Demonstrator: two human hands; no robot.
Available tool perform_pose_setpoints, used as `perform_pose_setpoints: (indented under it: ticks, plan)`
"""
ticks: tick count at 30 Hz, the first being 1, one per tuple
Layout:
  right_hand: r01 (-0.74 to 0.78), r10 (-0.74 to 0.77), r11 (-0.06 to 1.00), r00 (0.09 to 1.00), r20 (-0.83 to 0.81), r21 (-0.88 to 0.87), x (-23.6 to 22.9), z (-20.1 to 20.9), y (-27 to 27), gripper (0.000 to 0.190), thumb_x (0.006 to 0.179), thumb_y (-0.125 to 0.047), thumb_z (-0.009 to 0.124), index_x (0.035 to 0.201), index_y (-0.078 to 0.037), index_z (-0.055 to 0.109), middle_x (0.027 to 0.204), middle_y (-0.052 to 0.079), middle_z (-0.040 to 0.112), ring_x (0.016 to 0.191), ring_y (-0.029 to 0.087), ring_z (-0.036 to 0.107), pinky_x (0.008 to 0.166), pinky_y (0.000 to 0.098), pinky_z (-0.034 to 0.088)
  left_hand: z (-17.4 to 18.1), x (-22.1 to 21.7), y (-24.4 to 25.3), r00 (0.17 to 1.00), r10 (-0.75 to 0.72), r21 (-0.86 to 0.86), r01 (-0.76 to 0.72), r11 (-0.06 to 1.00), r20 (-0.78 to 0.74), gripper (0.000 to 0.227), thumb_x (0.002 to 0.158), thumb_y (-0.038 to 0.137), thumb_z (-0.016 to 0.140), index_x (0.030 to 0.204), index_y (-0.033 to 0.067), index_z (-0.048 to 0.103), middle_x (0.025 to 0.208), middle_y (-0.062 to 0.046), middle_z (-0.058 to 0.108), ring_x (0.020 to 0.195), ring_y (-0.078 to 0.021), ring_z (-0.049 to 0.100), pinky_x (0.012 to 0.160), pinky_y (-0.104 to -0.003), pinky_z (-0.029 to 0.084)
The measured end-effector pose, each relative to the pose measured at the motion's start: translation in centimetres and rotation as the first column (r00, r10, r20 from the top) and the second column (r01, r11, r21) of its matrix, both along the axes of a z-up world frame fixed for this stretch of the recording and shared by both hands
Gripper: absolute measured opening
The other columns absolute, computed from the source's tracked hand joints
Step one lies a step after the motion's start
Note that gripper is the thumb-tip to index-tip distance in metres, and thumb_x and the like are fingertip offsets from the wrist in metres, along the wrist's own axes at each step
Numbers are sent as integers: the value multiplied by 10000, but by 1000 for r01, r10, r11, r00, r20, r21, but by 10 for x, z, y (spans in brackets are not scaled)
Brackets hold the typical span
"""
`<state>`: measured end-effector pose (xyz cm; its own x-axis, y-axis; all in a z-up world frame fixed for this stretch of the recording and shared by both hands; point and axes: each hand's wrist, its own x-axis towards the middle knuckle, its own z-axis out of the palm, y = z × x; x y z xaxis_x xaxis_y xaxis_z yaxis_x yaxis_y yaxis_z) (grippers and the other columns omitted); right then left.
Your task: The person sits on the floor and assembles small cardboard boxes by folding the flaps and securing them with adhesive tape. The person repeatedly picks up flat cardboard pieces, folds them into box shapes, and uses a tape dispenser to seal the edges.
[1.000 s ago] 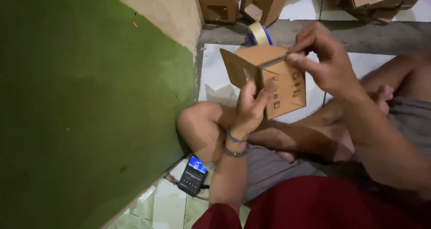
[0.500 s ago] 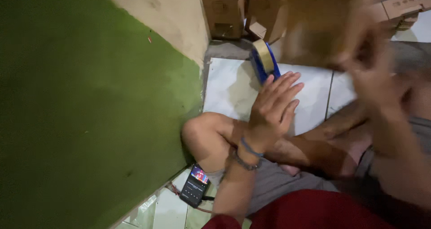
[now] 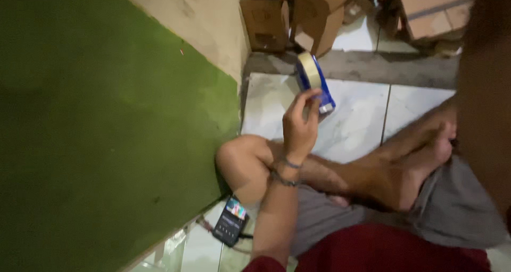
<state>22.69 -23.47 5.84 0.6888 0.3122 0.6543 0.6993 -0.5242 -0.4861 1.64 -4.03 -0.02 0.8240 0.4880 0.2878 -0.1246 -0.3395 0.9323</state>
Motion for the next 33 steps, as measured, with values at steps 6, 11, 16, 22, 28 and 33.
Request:
perform_pose_setpoints:
  ticks: [6,11,16,22,28,33]
  plan:
    - [-164,164,985,986,-8,-54,0,-9,58,426,1290,-11,833,1576,18,518,1649,155,139,1596,380,97,1351,603,175,9,-1,8,995,82,42,-79,996,-52,224,1072,175,506,1184,68,669,1174,-99,726,1062,-261,716,954,-355,560]
    - [-145,122,980,978,-167,-133,38,-113,3,301,1058,75,798,1277,58,592,1379,257,352,1328,468,385,1103,552,349,3,4,5,992,48,-42,-53,998,-120,228,1060,148,504,1195,63,668,1182,-80,727,1047,-220,719,953,-342,575]
    - [37,-173,864,958,-227,-503,99,-161,-37,370,1071,-225,825,1352,5,756,1496,242,451,1338,438,404,968,640,352,10,8,0,989,23,-49,-30,998,-147,259,1076,197,487,1204,67,671,1188,-81,722,1074,-228,717,946,-353,587]
    - [153,-265,771,960,-93,-619,139,-201,-46,577,1094,-407,831,1406,49,666,1413,263,509,1218,408,507,848,529,489,-2,15,-5,988,30,-47,-38,998,-152,254,1089,214,475,1194,77,661,1179,-77,718,994,-218,739,883,-337,579]
    - [153,-373,642,919,-132,-751,136,-212,-36,869,1011,-602,771,1569,6,498,1526,222,438,1314,419,425,898,583,467,-3,22,-6,976,44,-135,-73,988,-212,248,1081,207,481,1190,85,668,1163,-51,719,1011,-194,733,870,-322,576]
    - [199,-263,652,964,28,-732,139,-214,-51,541,1041,-600,869,1266,-130,727,1201,163,659,983,354,637,545,456,527,-2,24,-10,987,-23,-204,-10,979,-156,256,1083,237,506,1205,68,655,1182,-88,716,988,-193,714,938,-335,570]
